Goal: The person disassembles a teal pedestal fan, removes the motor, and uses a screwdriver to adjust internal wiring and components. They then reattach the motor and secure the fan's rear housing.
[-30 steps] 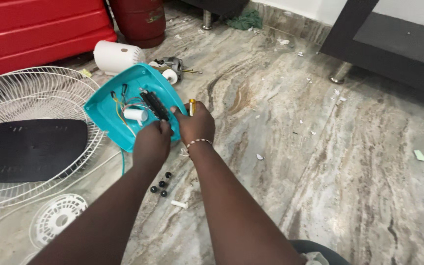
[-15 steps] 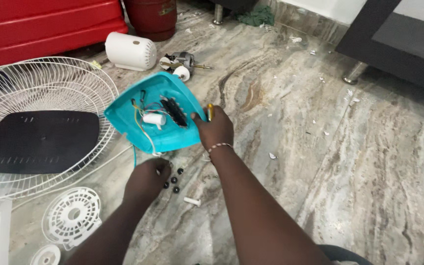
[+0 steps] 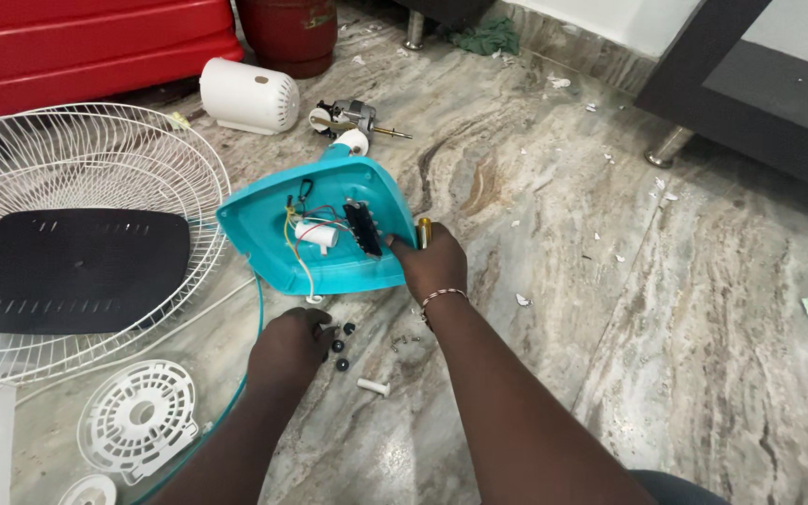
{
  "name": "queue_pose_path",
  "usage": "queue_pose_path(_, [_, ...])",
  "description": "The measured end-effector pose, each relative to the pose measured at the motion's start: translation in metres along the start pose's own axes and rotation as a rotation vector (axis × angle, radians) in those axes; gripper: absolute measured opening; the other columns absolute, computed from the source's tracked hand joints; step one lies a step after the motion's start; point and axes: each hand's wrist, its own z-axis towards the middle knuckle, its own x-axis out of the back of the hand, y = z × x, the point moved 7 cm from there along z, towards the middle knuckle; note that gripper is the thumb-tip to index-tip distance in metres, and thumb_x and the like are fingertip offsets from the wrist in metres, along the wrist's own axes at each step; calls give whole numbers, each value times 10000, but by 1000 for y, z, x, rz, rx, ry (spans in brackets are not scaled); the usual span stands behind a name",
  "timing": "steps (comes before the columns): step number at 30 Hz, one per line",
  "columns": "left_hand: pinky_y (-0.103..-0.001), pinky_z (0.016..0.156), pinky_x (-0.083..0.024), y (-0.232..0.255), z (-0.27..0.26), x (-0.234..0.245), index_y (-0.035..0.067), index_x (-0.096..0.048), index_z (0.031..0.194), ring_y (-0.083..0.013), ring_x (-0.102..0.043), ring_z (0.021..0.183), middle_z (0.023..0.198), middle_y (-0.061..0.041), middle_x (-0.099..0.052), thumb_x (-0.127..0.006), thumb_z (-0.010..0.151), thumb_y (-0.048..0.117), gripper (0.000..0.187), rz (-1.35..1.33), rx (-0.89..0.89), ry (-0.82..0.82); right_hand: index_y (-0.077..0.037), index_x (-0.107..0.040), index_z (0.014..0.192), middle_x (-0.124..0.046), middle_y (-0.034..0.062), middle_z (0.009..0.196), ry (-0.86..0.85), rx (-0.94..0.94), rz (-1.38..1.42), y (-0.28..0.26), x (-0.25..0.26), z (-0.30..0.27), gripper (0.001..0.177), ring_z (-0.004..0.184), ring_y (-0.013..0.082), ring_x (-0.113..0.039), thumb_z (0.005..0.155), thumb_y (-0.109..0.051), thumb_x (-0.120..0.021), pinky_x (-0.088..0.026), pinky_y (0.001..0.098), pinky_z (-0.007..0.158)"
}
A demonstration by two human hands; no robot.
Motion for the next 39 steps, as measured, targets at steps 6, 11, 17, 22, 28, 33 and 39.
queue_pose_path(6, [-466,740,-557,34,-16,41,155,-765,1053,-310,-715,868,944,-75,-753,-709,864,275,231,-89,-150,190,-9,-709,1011,-737,237,958,-38,-130,-60,17,-2,-2,496,918,386,-730,733,-397,-844,-561,459,830])
queue_pose_path(11, [-458,871,-505,103,-26,93,129,-713,1067,-302,-644,1026,1047,-84,-680,-708,896,227,197,13,-538,411,-25,-737,1025,-741,257,1001,-61,-71,-144,29,-5,7,355,971,432,-707,832,-322,-702,-547,504,874])
queue_pose_path(17, [-523,1033,-410,152,5,136,114,-587,1368,-356,-532,1284,1373,-141,-580,-770,813,248,599,141,-853,606,-17,-700,1035,-711,271,1009,-22,-30,-167,32,-7,5,337,991,460,-669,904,-323,-648,-522,533,870])
queue_pose_path(22, [-508,1063,-414,147,50,116,229,-525,1470,-304,-539,1288,1376,-75,-596,-746,862,203,648,153,-686,259,12,-720,1044,-710,295,1015,6,37,-168,18,1,-3,375,992,459,-683,968,-340,-613,-534,526,897])
queue_pose_path(28, [-508,1062,-410,145,62,96,301,-527,1463,-280,-546,1275,1334,-40,-620,-731,869,176,641,253,-630,235,-43,-710,951,-690,229,897,638,367,-334,-46,52,-47,417,822,414,-675,1012,-431,-570,-531,494,703])
queue_pose_path(33, [-494,1061,-424,144,67,97,365,-536,1469,-264,-559,1271,1308,-20,-644,-750,849,160,687,233,-635,227,-44,-710,1000,-727,108,800,195,-112,405,-44,48,-56,349,662,261,-696,964,-389,-671,-488,356,551])
queue_pose_path(39, [-532,1094,-387,142,74,95,437,-575,1405,-273,-566,1244,1259,-19,-656,-826,799,278,674,184,-504,159,19,-614,955,-724,83,811,45,-179,778,-36,18,-62,228,658,157,-751,877,-137,-761,-600,312,503])
